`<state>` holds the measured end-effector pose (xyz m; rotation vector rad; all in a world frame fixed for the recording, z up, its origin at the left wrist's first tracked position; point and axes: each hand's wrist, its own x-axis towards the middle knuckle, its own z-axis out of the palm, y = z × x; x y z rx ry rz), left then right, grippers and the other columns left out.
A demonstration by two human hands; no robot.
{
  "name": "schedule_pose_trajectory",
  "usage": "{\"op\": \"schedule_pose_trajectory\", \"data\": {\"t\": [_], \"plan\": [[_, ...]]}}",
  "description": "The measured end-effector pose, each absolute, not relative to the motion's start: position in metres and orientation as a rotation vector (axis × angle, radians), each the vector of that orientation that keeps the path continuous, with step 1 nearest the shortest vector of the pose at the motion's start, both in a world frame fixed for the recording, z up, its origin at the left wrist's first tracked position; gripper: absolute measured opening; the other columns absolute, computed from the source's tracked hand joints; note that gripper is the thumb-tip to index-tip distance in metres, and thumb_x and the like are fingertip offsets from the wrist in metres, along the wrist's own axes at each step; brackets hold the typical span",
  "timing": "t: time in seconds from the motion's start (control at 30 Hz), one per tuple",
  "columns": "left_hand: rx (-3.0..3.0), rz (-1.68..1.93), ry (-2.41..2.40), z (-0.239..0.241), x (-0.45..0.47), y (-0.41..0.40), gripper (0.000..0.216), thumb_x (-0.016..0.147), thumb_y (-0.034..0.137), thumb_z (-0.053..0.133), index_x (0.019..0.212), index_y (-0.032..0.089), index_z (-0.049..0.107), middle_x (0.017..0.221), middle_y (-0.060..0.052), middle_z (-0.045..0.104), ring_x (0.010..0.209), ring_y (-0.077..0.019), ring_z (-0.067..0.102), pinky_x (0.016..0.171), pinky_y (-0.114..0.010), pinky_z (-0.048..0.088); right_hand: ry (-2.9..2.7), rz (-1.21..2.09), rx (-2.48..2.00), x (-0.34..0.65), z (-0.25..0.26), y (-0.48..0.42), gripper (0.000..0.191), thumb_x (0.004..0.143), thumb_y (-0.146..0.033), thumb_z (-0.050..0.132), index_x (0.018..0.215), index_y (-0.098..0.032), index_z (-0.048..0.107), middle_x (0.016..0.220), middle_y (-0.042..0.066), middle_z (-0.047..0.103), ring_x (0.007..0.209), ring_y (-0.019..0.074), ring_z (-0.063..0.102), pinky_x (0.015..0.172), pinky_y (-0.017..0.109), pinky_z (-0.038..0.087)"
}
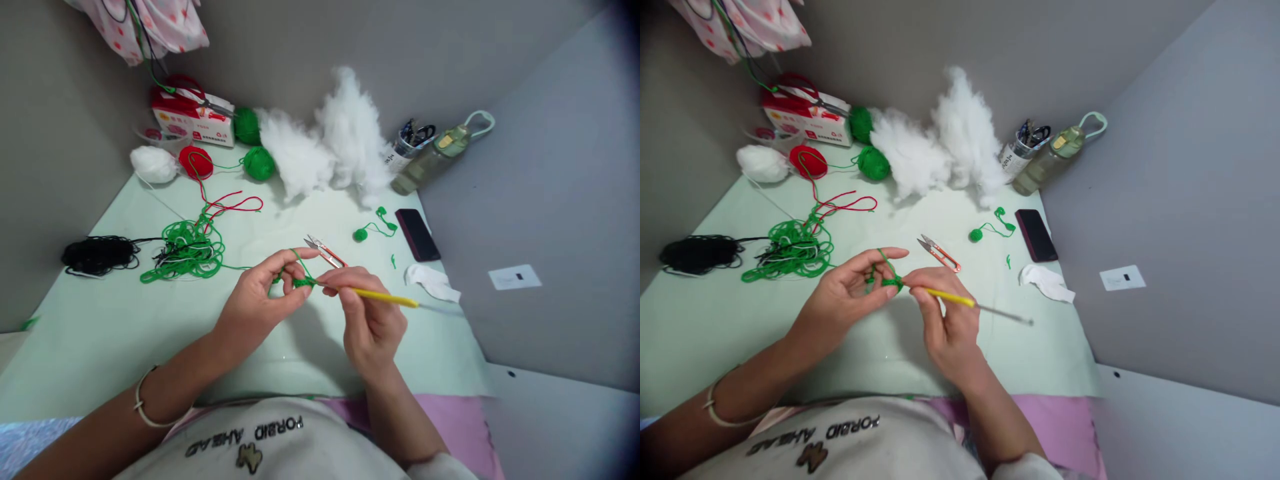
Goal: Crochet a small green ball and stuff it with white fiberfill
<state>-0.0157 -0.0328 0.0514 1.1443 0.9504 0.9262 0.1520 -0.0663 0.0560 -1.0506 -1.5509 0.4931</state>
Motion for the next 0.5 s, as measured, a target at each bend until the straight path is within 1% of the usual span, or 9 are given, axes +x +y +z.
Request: {"op": "schedule_pose_trajectory", "data": {"t": [0.1, 0.17, 0.23, 0.3, 0.37, 0.4, 0.43, 0.5], "plan": [[1.150, 1.006, 1.029, 0.0523, -0.0125, -0.0362, 0.038, 0.084, 0.020, 0.076, 0.121, 0.029, 0.075, 0.089, 0.001, 0.060, 0.083, -0.0149, 0.051, 0.086, -0.027, 0.042, -1.785, 0.201, -1.031, 0.1515, 0.0534, -0.0684, 0.026, 0.098, -0.009, 0.053, 0.114, -0.024, 0.068, 0.094, 0.007, 0.075, 0.085, 0.0205, 0.072, 0.072, 0.037, 0.059], [1.006, 0.997, 0.945, 0.0525, -0.0113, -0.0366, 0.043, 0.082, 0.024, 0.080, 0.124, 0.028, 0.074, 0.088, 0.001, 0.061, 0.079, -0.0138, 0.051, 0.080, -0.026, 0.042, -1.895, 0.009, -1.048, 0.1512, 0.0505, -0.0693, 0.029, 0.095, -0.008, 0.059, 0.115, -0.025, 0.070, 0.099, 0.008, 0.077, 0.089, 0.0214, 0.073, 0.072, 0.036, 0.060], [0.807, 0.884, 0.785, 0.0529, -0.0116, -0.0351, 0.048, 0.081, 0.029, 0.081, 0.128, 0.025, 0.072, 0.080, 0.003, 0.058, 0.069, -0.0114, 0.047, 0.071, -0.025, 0.041, -1.912, -0.077, -1.074, 0.1509, 0.0485, -0.0697, 0.031, 0.092, -0.009, 0.065, 0.115, -0.029, 0.073, 0.106, 0.007, 0.077, 0.092, 0.0217, 0.073, 0.072, 0.035, 0.060], [0.648, 0.770, 0.666, 0.0537, -0.0132, -0.0323, 0.048, 0.084, 0.031, 0.079, 0.130, 0.022, 0.071, 0.066, 0.007, 0.048, 0.056, -0.0080, 0.035, 0.069, -0.025, 0.041, -1.799, 0.000, -1.085, 0.1511, 0.0483, -0.0691, 0.030, 0.095, -0.012, 0.063, 0.115, -0.031, 0.074, 0.104, 0.006, 0.077, 0.089, 0.0215, 0.073, 0.072, 0.037, 0.060], [0.573, 0.749, 0.631, 0.0547, -0.0151, -0.0295, 0.043, 0.087, 0.028, 0.077, 0.129, 0.020, 0.072, 0.058, 0.011, 0.037, 0.051, -0.0061, 0.023, 0.076, -0.027, 0.044, -1.573, 0.202, -1.075, 0.1516, 0.0497, -0.0668, 0.025, 0.099, -0.016, 0.057, 0.111, -0.030, 0.074, 0.095, 0.005, 0.076, 0.078, 0.0194, 0.071, 0.067, 0.037, 0.059], [0.564, 0.770, 0.633, 0.0552, -0.0157, -0.0286, 0.042, 0.087, 0.027, 0.076, 0.129, 0.020, 0.072, 0.058, 0.011, 0.037, 0.050, -0.0057, 0.021, 0.080, -0.028, 0.046, -1.464, 0.331, -1.047, 0.1518, 0.0505, -0.0651, 0.024, 0.101, -0.017, 0.055, 0.108, -0.028, 0.075, 0.091, 0.004, 0.076, 0.072, 0.0178, 0.068, 0.064, 0.036, 0.058], [0.569, 0.796, 0.638, 0.0554, -0.0160, -0.0281, 0.043, 0.086, 0.026, 0.077, 0.129, 0.021, 0.073, 0.059, 0.011, 0.040, 0.051, -0.0055, 0.022, 0.082, -0.028, 0.046, -1.364, 0.461, -1.016, 0.1519, 0.0510, -0.0632, 0.023, 0.102, -0.019, 0.054, 0.105, -0.027, 0.075, 0.088, 0.004, 0.075, 0.067, 0.0163, 0.066, 0.061, 0.035, 0.057], [0.615, 0.820, 0.638, 0.0554, -0.0153, -0.0284, 0.044, 0.082, 0.024, 0.080, 0.126, 0.022, 0.074, 0.067, 0.007, 0.051, 0.054, -0.0062, 0.031, 0.078, -0.026, 0.045, -1.289, 0.626, -0.979, 0.1515, 0.0508, -0.0598, 0.019, 0.101, -0.022, 0.057, 0.100, -0.026, 0.076, 0.088, 0.004, 0.075, 0.069, 0.0160, 0.065, 0.061, 0.034, 0.056]]}}
